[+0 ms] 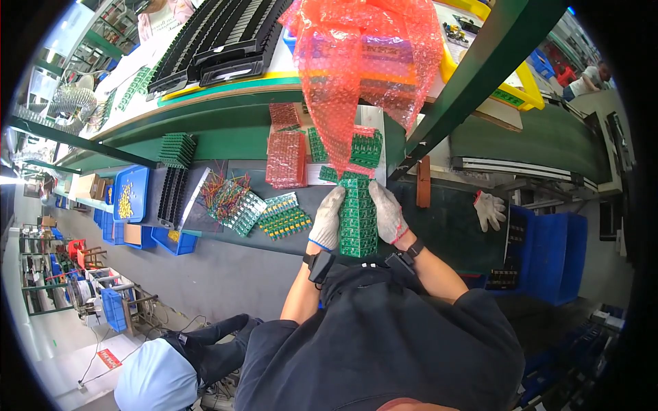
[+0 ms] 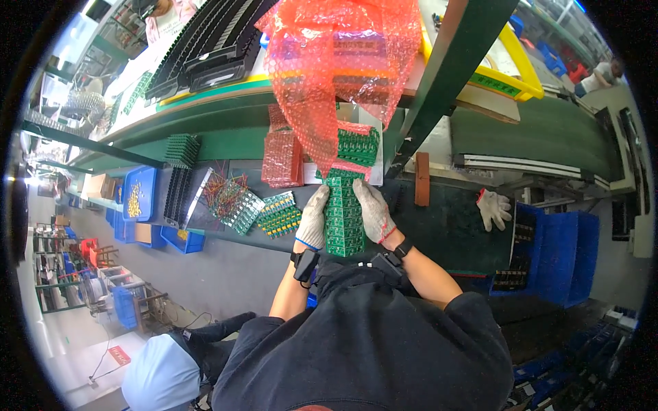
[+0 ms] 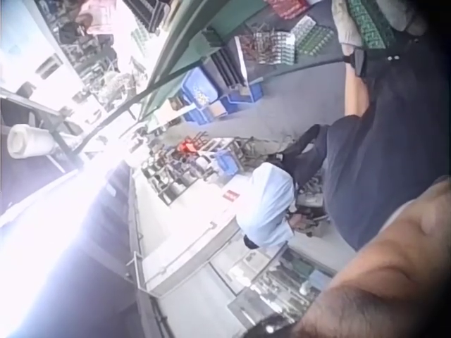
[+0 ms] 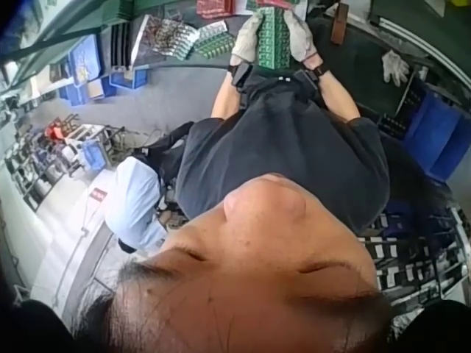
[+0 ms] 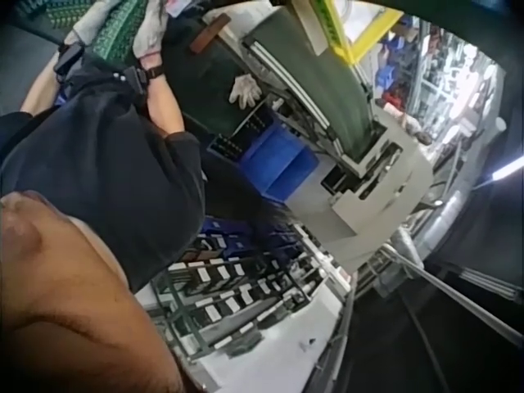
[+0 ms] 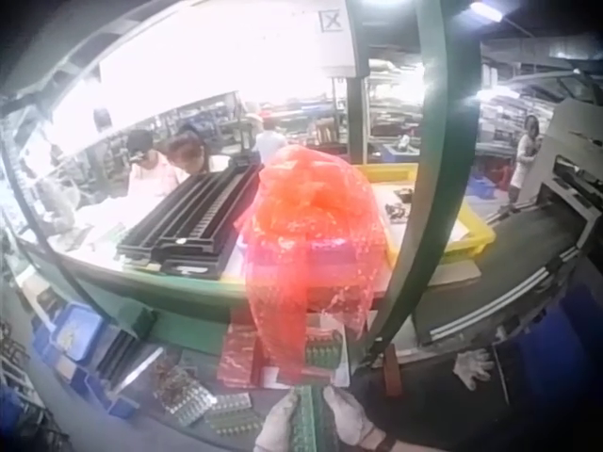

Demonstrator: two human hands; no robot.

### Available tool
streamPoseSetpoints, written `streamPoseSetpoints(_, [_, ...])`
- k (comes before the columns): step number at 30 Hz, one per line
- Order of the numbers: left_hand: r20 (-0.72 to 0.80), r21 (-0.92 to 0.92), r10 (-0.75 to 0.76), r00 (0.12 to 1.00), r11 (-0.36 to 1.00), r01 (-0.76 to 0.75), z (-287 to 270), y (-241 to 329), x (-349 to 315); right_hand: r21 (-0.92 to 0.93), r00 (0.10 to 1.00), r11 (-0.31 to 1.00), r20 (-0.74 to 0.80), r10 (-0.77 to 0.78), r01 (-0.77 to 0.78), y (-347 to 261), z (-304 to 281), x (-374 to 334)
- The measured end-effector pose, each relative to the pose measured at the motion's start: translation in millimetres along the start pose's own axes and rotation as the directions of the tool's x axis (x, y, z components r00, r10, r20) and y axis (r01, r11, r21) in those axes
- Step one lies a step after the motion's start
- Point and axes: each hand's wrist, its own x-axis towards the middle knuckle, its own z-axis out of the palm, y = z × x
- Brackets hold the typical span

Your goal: The person picks up green circuit boards from the table, aligns them into stacks, and organizes them before placing the boards into a black tray.

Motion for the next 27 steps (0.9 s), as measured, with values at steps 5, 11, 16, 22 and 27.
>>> streamPoseSetpoints(5, [0.063, -0.129, -0.132, 0.989, 0.982, 0.139, -11.6, -7.4, -7.5, 0.024, 0.992, 0.994, -0.071, 0.107, -0.106, 16.6, -3.2, 3.0])
streamPoseSetpoints(11, [-0.071, -0.07, -0.231, 0.97, 0.971, 0.227, -49.7, -28.6, -3.9, 0.047, 0.949, 0.947, 0.013, 0.316, -0.317, 33.7, -24.5, 2.7])
streamPoseSetpoints(16, [-0.204, 0.062, -0.186, 0.961, 0.977, 0.203, -66.4, -38.1, 1.4, -0.152, 0.933, 0.921, -0.094, 0.347, -0.358, 57.0, -36.6, 11.5])
streamPoseSetpoints(22, [-0.318, 0.524, 0.036, 0.947, 0.839, 0.144, -80.1, -39.5, 17.6, -0.381, 0.934, 0.854, -0.19, 0.302, -0.354, 66.1, -28.6, 29.9])
streamPoseSetpoints(27, [-0.245, 0.857, 0.319, 0.916, 0.512, 0.051, -82.5, -38.6, 36.5, -0.816, 0.989, 0.561, -0.135, 0.056, -0.144, 75.4, -34.3, 56.5])
